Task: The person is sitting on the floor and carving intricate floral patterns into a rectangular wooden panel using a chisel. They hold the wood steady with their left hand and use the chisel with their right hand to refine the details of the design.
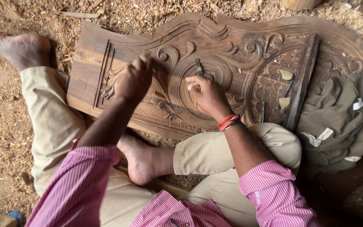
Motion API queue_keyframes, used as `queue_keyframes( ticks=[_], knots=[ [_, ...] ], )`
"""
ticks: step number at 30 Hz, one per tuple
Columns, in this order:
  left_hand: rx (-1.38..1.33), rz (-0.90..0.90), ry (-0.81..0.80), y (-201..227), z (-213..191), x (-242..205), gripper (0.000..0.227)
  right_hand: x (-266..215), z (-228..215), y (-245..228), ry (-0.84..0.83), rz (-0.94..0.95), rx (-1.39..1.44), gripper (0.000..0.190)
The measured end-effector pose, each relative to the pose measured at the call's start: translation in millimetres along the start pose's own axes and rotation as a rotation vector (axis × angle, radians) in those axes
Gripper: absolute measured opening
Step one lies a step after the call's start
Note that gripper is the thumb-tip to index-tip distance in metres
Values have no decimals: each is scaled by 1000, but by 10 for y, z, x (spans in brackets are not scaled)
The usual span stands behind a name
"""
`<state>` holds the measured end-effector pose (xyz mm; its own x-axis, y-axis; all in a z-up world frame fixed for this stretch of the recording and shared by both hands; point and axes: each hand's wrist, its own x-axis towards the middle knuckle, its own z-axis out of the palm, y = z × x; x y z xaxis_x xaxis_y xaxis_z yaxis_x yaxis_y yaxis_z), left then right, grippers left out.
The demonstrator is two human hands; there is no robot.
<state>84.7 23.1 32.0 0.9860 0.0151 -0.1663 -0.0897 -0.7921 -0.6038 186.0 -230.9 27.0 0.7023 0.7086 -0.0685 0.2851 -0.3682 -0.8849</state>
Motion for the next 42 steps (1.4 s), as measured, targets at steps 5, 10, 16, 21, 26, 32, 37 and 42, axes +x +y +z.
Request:
queue_keyframes(
  ticks=[5,10,16,21,26,32,37,42],
  knots=[
    [46,87,112,81,-75,-160,52,-27,11,22,14,-19,-16,28],
    [70,91,163,51,-30,-166,52,-31,59,-7,-27,0,-37,28],
    [-115,56,-12,61,-87,30,49,-116,161,-74,41,-211,-206,27],
    [80,8,203,229,123,-153,56,74,410,-307,141,-433,-444,34],
    [167,92,-59,70,93,20,56,105,502,-351,51,-435,-497,35],
    [297,34,166,212,196,61,54,227,397,-162,-16,-445,-396,27],
    [259,79,11,93,25,80,53,185,381,-226,-71,-406,-385,23],
    [342,120,110,118,-4,-94,59,206,391,-223,-65,-398,-367,29]
  ],
)
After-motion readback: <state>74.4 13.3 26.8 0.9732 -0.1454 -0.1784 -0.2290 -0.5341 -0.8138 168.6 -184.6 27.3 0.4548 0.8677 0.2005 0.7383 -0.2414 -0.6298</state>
